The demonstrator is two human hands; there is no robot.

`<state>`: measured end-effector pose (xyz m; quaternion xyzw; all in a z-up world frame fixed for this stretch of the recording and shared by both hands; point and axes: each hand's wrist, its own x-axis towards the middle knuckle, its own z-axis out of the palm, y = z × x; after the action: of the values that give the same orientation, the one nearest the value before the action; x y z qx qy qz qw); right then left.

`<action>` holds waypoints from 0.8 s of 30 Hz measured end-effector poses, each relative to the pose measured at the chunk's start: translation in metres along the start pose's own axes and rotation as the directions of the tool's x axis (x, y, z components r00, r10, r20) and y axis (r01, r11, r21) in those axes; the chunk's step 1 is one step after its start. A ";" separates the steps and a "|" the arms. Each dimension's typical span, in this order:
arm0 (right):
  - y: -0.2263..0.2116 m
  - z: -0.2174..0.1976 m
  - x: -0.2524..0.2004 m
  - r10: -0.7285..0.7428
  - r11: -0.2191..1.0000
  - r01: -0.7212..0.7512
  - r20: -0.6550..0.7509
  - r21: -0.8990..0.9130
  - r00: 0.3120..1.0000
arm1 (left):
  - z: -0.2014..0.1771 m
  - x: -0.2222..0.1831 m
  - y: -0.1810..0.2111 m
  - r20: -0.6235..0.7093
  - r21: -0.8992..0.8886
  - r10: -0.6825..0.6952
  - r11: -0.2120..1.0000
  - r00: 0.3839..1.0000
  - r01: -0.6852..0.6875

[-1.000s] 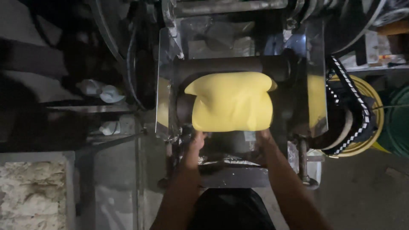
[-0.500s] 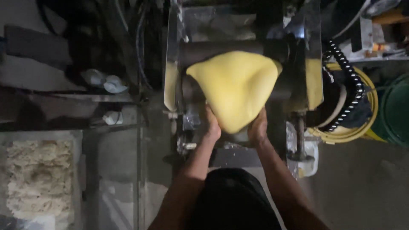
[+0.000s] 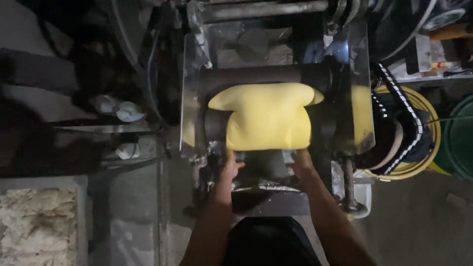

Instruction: Use a dough sheeting machine to flatten and roll a piece of yellow dough.

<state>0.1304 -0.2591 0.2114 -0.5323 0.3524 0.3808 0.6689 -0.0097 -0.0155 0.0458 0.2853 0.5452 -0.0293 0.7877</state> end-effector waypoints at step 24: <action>0.036 -0.018 -0.042 -0.622 0.764 0.396 0.417 0.509 0.663 | 0.002 -0.086 0.023 0.354 -0.577 0.478 0.788 0.803 -0.215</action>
<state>0.0776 -0.2774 0.2291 -0.3351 0.0379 0.2382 0.9108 -0.0349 -0.0197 0.1316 0.1486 0.2545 0.1959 0.9353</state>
